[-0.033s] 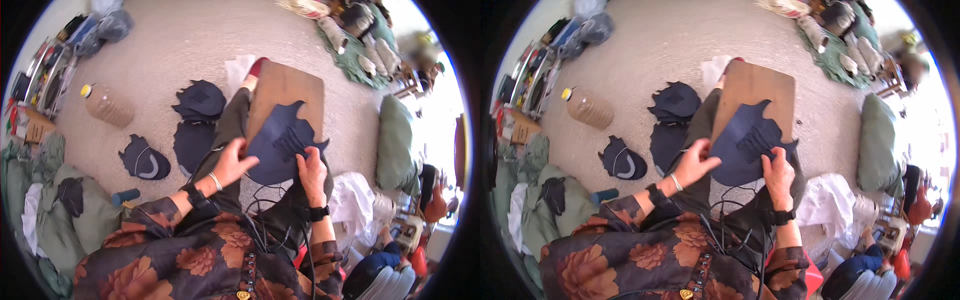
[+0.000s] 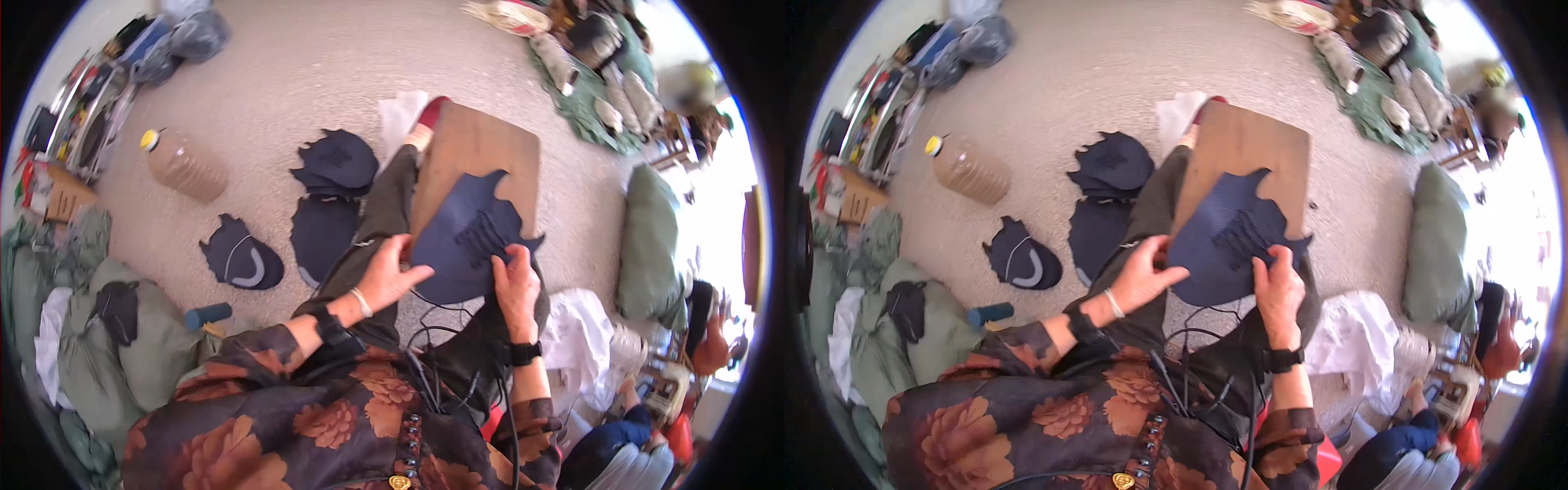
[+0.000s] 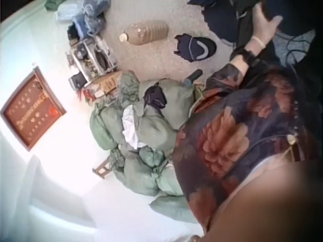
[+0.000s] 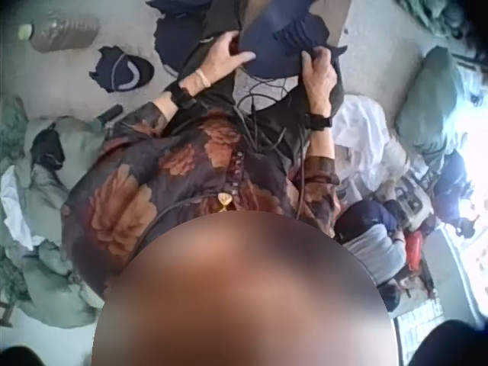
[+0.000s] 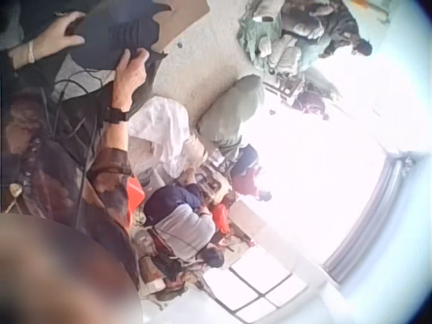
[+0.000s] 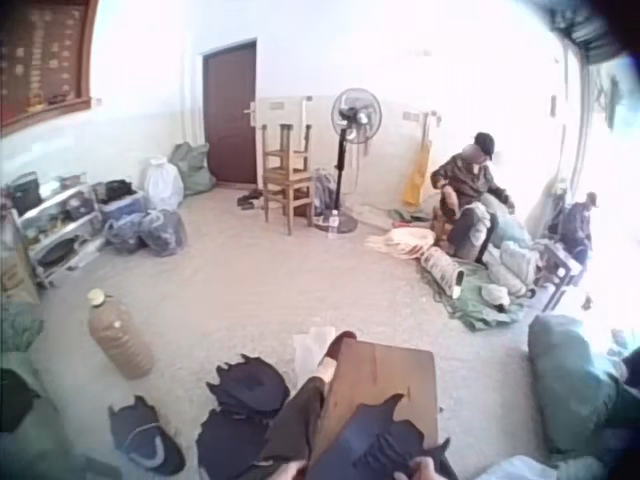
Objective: The recorder is seen hand-stitching or preparing components of a shoe upper, pulling thread through pre-punched holes in dark fabric/material.
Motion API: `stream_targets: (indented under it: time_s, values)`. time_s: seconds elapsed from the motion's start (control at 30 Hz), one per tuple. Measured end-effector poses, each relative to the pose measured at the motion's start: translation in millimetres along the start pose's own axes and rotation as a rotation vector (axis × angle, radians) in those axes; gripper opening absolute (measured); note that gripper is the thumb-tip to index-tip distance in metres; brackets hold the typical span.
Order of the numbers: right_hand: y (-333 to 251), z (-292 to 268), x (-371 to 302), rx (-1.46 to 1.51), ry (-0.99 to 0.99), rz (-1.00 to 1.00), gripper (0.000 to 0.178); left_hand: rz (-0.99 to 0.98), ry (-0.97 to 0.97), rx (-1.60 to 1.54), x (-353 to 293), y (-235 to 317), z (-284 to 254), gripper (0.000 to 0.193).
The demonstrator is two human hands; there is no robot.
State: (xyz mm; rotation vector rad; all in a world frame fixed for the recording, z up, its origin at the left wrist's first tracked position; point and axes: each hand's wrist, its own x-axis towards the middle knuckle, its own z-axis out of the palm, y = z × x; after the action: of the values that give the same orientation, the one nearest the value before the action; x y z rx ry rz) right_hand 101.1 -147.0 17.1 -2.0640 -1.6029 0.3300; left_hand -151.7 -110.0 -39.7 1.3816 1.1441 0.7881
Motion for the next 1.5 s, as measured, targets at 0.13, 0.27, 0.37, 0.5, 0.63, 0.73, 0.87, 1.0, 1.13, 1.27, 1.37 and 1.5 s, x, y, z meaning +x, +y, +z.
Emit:
stream_targets:
  time_s: [0.13, 0.27, 0.37, 0.5, 0.63, 0.73, 0.87, 1.0, 1.13, 1.27, 1.37, 1.5]
  values:
    - [-10.7, 3.7, -5.6, -0.025, -0.1, -0.031, 0.027, -0.237, 0.092, 0.036, -2.4, 12.1, -1.4, 0.055]
    - [-36.5, 10.7, 1.0, 0.047, -0.166, -0.09, 0.023, -0.35, 0.021, -0.485, -5.8, 19.8, -19.8, 0.048]
    - [-38.5, 7.6, 27.0, 0.197, -0.065, -0.06, 0.009, -0.187, 0.04, -0.715, 10.4, 49.5, -61.1, 0.042]
    - [1.8, 5.5, 81.0, 0.098, 0.001, -0.051, 0.009, -0.055, 0.252, -0.448, 57.2, 76.2, -160.8, 0.053]
    - [1.7, 30.4, 106.2, 0.003, 0.025, -0.079, 0.011, -0.051, 0.4, -0.432, 128.5, 6.6, -255.0, 0.045]
    - [10.1, 37.8, 104.2, -0.101, 0.011, -0.034, 0.011, -0.282, 0.308, -0.199, 172.0, -41.3, -284.6, 0.046]
    - [11.9, 42.0, 99.3, -0.021, 0.082, -0.023, 0.008, -0.462, 0.251, -0.005, 214.6, -115.7, -296.0, 0.05]
    - [13.5, 47.2, 98.1, 0.054, 0.069, 0.051, 0.006, -0.577, 0.208, -0.239, 223.6, -152.1, -309.5, 0.069]
    - [16.5, 41.1, 98.3, 0.011, 0.115, 0.03, 0.007, -0.569, 0.107, -0.556, 234.7, -148.7, -300.9, 0.059]
    - [18.6, 44.4, 100.2, -0.025, 0.12, 0.005, 0.009, -0.543, 0.074, -0.663, 229.6, -148.1, -304.9, 0.05]
    - [18.8, 46.3, 96.1, 0.009, 0.114, 0.026, 0.009, -0.552, 0.073, -0.739, 220.3, -148.7, -311.3, 0.048]
    - [24.2, 46.7, 93.4, 0.024, 0.089, 0.034, 0.01, -0.535, 0.073, -0.829, 212.9, -148.7, -312.7, 0.047]
